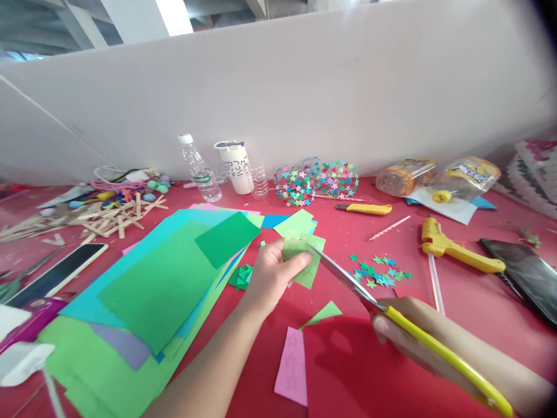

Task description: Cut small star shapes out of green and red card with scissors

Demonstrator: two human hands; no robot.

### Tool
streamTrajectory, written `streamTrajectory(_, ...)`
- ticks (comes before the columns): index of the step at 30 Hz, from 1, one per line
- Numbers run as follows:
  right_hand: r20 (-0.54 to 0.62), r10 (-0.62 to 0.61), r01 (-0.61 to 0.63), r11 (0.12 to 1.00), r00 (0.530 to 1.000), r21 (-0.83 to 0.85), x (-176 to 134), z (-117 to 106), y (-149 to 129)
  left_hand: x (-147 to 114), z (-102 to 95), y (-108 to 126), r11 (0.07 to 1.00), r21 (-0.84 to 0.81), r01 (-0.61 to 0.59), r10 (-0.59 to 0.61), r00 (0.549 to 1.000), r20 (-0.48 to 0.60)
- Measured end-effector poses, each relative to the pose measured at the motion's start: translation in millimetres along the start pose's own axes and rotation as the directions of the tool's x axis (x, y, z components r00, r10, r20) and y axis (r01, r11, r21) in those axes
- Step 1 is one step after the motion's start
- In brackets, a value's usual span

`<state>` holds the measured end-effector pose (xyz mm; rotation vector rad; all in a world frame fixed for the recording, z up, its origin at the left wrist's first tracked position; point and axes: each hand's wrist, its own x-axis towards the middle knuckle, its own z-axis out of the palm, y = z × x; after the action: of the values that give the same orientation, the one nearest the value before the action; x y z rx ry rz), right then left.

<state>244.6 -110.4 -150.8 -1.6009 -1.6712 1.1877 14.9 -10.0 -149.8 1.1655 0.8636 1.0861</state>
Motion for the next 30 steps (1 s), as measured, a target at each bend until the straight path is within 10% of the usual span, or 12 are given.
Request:
streamTrajectory(13, 0.209, 0.224, -0.218, 0.975, 0.952, -0.053, 5.9, 1.6, -14.9, 0.4, 4.7, 4.4, 0.998, -0.013, 0.061, -0.062, 0.997, -0.045)
streamTrajectory(30, 0.238, 0.18, -0.176, 0.984, 0.954, -0.037, 9.6, 0.0, -8.2, 0.2, 7.1, 3.5, 0.997, -0.04, 0.063, -0.066, 0.996, -0.061)
